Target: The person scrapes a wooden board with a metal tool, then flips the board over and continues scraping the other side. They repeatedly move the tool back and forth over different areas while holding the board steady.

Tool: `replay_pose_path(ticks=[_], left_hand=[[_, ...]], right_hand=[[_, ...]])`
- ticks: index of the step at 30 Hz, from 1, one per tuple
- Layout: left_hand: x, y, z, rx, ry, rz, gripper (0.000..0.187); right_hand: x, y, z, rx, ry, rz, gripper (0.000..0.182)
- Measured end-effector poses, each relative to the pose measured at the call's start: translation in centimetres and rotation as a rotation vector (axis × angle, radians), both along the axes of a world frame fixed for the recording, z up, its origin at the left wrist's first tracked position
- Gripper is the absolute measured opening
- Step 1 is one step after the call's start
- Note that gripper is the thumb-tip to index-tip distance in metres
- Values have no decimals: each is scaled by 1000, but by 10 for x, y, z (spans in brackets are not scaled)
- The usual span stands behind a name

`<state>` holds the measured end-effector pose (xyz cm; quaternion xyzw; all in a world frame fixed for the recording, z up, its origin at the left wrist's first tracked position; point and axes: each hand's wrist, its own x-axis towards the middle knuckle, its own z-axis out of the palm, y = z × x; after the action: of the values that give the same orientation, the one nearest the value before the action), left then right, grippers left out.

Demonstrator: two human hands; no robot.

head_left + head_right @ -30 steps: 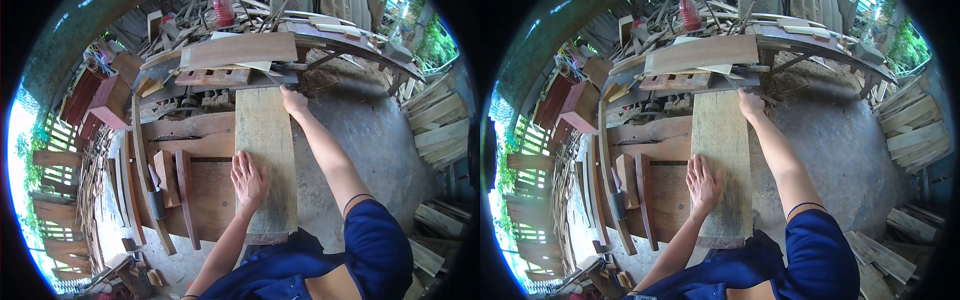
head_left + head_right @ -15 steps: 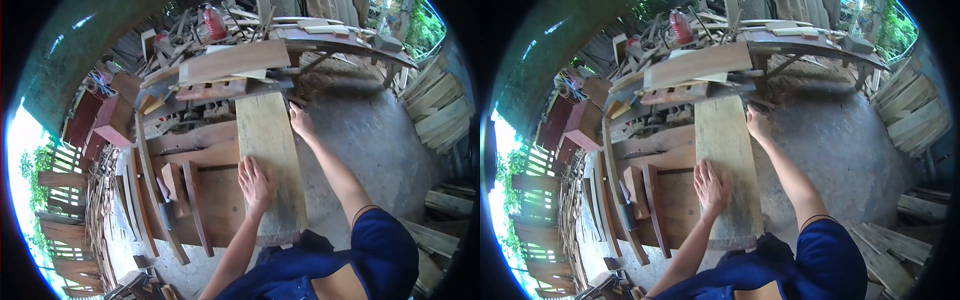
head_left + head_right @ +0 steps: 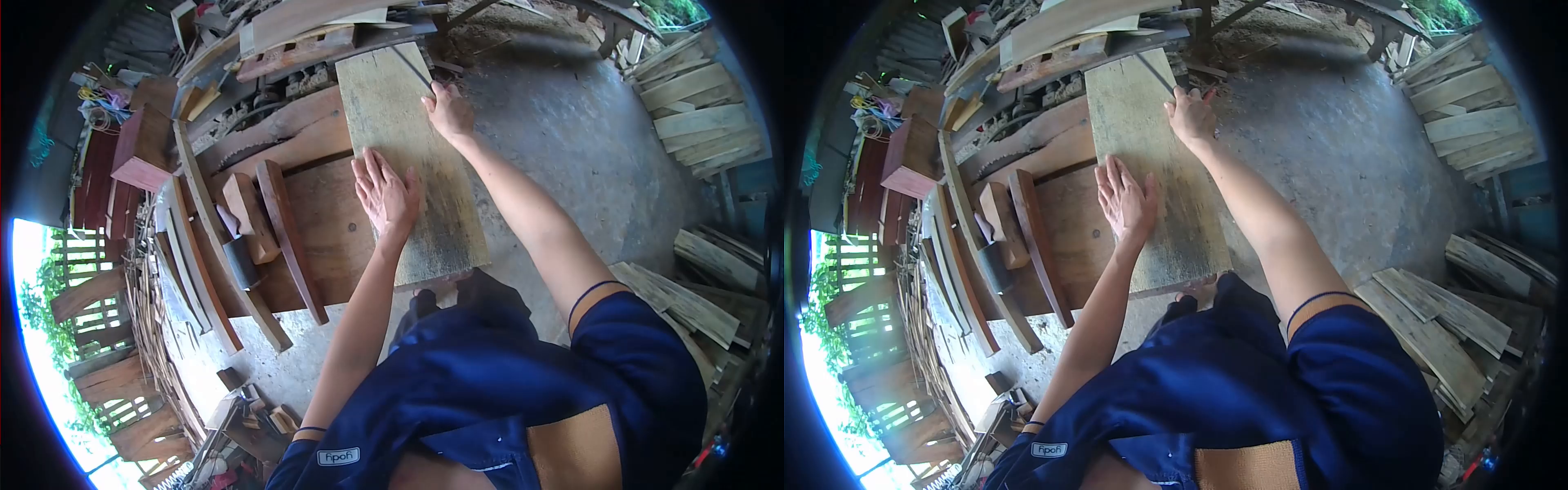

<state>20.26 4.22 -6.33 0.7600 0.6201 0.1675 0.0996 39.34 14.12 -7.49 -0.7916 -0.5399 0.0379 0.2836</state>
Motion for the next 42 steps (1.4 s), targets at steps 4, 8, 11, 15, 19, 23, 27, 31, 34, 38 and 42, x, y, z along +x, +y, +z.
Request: replay_pose_path(ticks=[4, 8, 11, 15, 19, 23, 27, 31, 34, 38, 42], left_hand=[[-16, -45, 5, -67, 8, -18, 83], [-19, -50, 4, -45, -18, -37, 82], [-27, -47, 7, -81, -80, -87, 77], [-57, -39, -22, 4, -454, -176, 64], [-65, -46, 2, 85, -383, -243, 62], [-67, -47, 4, 134, -192, -471, 51], [-70, -46, 6, 190, -95, -500, 49], [-68, -52, 8, 120, -68, -419, 51], [-64, -49, 11, 108, -30, -381, 52], [-61, -19, 10, 155, 23, -338, 53], [-58, 4, 14, 118, 66, -329, 54]], right_hand=[[-15, -58, 2, 45, 4, 54, 31], [-13, -73, -2, 91, -21, 141, 35], [-6, -90, 0, 150, -101, 202, 39], [-25, -174, 21, -58, -50, 162, 33], [-49, -255, 36, -16, -194, 273, 37], [-61, -263, 42, -72, -194, 239, 37], [-53, -259, 51, 3, -297, 228, 42], [-42, -278, 37, -69, -274, 213, 49], [-36, -273, 38, -25, -253, 290, 47], [-18, -226, 41, 12, -164, 404, 44], [-10, -196, 46, -17, -125, 483, 42]])
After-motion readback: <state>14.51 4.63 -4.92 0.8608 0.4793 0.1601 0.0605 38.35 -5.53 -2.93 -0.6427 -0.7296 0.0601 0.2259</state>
